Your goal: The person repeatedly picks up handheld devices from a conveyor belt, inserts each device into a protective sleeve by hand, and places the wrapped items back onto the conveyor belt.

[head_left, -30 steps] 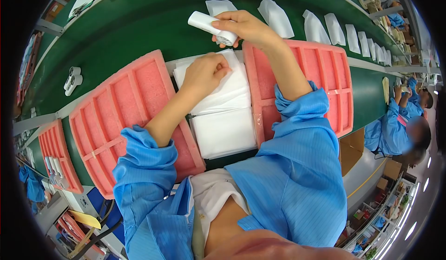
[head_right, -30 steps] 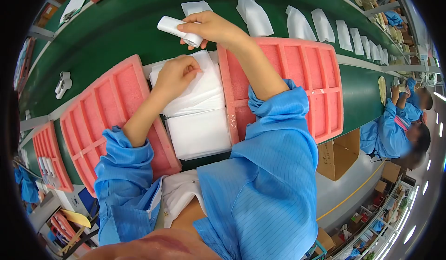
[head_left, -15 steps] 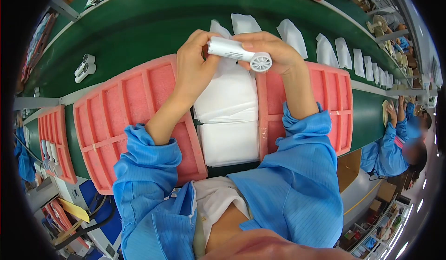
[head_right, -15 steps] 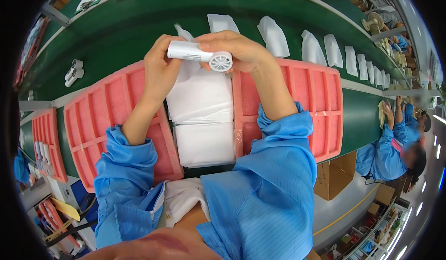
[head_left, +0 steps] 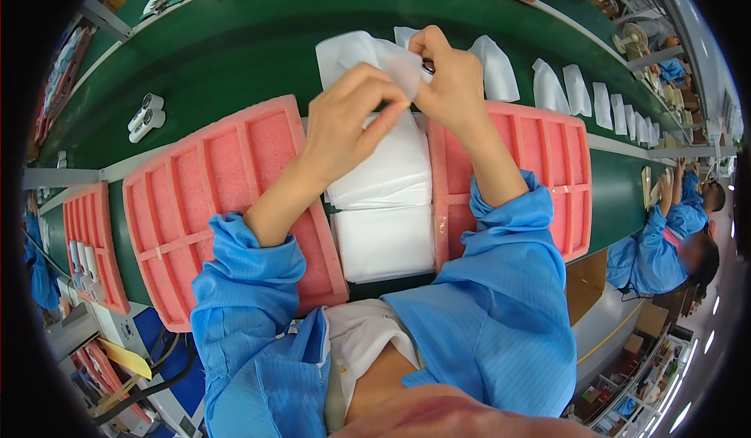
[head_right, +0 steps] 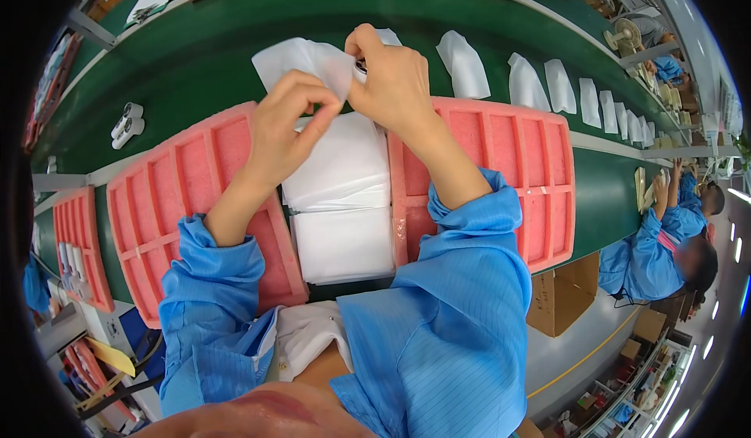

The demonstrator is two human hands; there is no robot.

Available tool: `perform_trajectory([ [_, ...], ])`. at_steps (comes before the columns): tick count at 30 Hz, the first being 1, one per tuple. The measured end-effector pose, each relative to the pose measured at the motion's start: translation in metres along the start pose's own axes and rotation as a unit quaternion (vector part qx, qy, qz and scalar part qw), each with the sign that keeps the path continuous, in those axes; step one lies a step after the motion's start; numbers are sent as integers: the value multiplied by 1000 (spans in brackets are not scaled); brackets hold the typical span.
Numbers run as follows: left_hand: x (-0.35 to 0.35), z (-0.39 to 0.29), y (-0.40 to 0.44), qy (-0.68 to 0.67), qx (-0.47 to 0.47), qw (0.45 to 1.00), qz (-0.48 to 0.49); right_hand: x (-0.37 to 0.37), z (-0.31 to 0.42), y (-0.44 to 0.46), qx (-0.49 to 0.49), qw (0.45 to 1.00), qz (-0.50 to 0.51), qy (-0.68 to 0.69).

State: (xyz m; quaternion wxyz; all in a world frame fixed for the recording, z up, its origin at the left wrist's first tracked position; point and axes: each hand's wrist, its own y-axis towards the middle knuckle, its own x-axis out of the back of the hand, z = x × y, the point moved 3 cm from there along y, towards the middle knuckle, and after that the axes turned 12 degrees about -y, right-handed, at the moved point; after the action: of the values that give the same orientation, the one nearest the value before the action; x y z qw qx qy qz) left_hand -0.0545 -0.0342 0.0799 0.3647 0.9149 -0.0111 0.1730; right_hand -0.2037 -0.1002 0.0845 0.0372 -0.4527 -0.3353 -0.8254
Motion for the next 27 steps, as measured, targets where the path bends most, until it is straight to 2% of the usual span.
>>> perform_trajectory([
  [2,5,-4,7,59,-10,997,-48,-7,-7,-2,-12,996,7,83],
  [3,4,-2,7,109,-10,993,-36,-9,-10,-2,-17,992,11,126],
  [5,3,4,4,212,-10,977,-11,-6,-1,-4,-67,964,121,228],
  [6,4,9,2,165,15,986,-9,-6,3,-6,-92,940,175,277],
  [8,6,13,1,69,66,995,-7,-5,-4,1,-76,932,91,342],
  [9,7,14,2,-68,141,988,-11,-4,-7,3,-68,924,48,373],
  [12,13,4,8,-181,140,967,-109,-26,13,-3,-161,757,170,610],
  [13,15,4,7,-204,181,957,-101,-29,20,-6,-157,712,229,645],
  [16,22,6,10,-84,67,989,-102,-30,31,-9,-175,675,248,672],
  [19,25,8,11,123,0,992,-38,-39,22,-11,-155,692,227,668],
  [22,32,19,12,22,10,999,-43,-43,20,-12,-132,723,228,639],
  [23,35,20,11,-76,60,991,-95,-44,20,-13,-120,733,232,628],
  [25,38,17,11,-271,158,930,-192,-47,20,-12,-111,774,251,571],
  [27,47,20,12,-126,97,956,-248,-53,18,-7,-126,790,249,547],
])
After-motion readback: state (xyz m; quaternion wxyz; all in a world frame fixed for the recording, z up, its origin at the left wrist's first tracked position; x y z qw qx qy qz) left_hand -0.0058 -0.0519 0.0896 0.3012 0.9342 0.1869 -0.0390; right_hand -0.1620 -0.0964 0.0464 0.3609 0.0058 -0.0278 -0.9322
